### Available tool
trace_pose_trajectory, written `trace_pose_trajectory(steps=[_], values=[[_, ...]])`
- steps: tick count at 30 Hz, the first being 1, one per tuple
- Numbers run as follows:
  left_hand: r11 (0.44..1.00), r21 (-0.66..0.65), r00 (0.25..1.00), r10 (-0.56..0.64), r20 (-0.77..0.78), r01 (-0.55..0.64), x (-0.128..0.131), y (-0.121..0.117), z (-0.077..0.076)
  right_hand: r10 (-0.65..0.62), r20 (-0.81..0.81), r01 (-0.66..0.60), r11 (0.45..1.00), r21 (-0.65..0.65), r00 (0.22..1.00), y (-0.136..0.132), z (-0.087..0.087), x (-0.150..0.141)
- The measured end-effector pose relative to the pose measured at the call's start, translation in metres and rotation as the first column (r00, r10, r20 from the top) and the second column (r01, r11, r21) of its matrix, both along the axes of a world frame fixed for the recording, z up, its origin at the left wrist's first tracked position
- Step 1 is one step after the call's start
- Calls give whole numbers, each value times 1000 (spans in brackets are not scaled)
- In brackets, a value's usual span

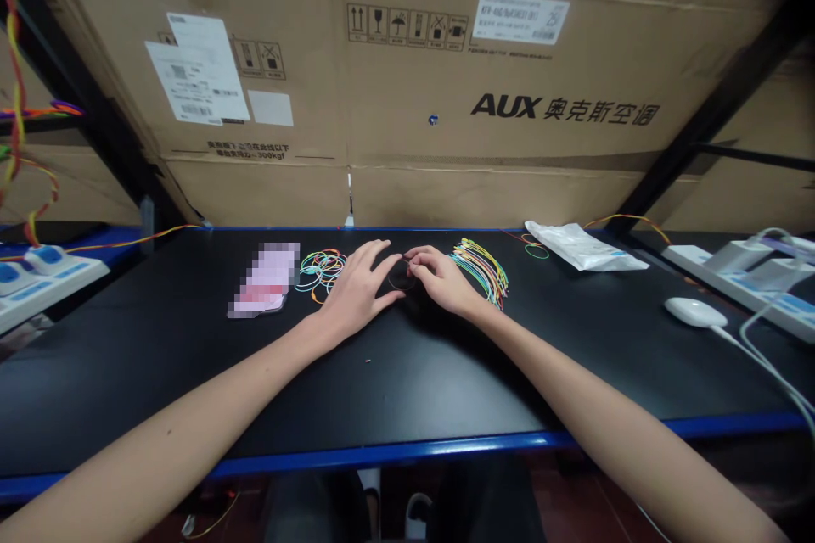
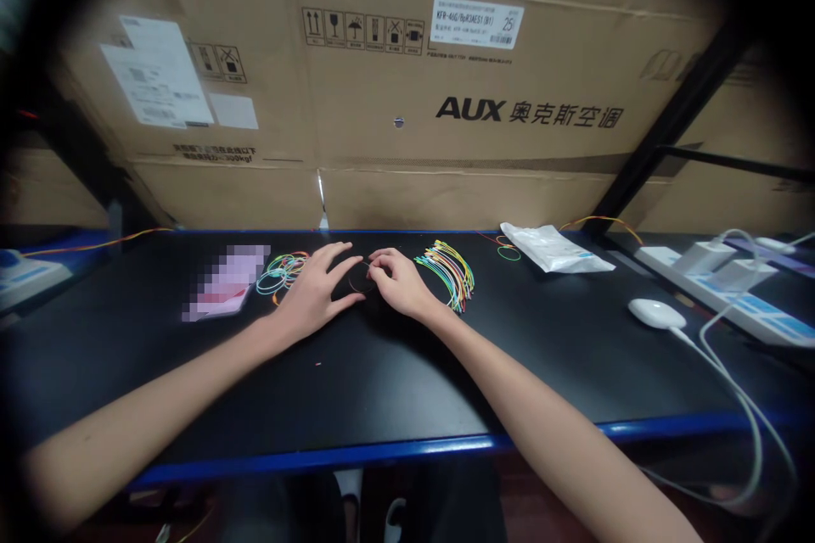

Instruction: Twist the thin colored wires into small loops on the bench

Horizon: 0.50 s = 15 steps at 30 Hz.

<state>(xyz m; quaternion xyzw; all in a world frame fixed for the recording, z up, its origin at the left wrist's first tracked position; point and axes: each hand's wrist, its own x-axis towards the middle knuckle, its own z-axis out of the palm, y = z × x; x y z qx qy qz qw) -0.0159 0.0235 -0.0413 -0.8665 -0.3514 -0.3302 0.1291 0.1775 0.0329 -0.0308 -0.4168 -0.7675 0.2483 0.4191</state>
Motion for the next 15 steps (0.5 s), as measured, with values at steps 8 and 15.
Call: trace_pose_trajectory(steps=[8, 15], values=[[999, 31, 1000, -24, 2, 24, -1, 1, 1, 112, 16, -112, 993, -30, 994, 3, -1, 1], [992, 95, 997, -80, -12, 81, -1, 0, 3, 302, -123, -321, 930, -181, 945, 5, 2, 4]])
